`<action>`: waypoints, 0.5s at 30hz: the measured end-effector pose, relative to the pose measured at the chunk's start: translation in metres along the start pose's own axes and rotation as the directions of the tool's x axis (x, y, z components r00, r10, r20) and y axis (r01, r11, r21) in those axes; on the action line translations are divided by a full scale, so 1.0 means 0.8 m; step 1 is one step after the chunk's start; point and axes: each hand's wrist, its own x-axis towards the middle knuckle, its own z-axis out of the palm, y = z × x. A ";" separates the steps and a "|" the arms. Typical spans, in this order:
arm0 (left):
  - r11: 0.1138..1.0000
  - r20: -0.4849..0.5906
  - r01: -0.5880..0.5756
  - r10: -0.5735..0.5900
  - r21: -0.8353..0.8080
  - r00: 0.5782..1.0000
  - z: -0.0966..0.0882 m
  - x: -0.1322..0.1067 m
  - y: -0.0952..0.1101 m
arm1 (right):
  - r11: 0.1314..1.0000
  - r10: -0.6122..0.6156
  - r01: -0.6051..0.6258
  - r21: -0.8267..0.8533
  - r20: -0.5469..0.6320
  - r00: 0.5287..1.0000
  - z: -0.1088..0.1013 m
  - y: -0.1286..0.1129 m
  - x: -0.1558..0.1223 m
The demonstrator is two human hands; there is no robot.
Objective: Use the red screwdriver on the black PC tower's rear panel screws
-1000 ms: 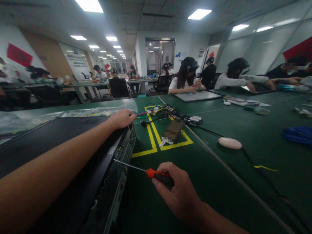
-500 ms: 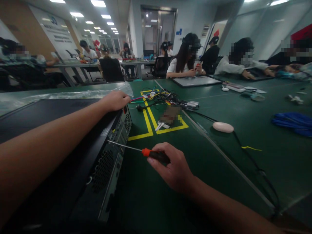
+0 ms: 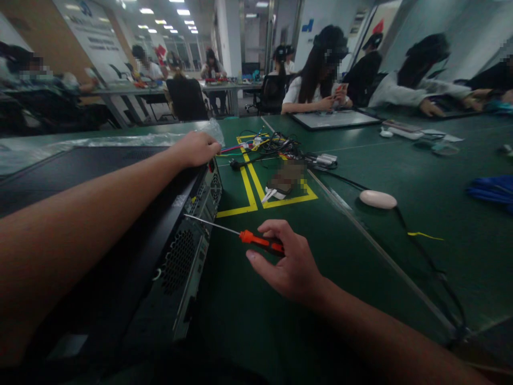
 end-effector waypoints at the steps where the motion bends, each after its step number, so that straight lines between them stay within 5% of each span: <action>1: 1.000 0.024 -0.010 0.010 0.009 1.000 -0.001 0.000 0.001 | 1.000 -0.020 0.020 0.005 -0.004 1.000 0.000 0.002 0.000; 15: 0.999 0.061 -0.045 0.046 -0.020 0.997 -0.007 -0.004 0.000 | 0.996 -0.093 0.092 0.017 0.025 0.995 -0.001 0.008 -0.001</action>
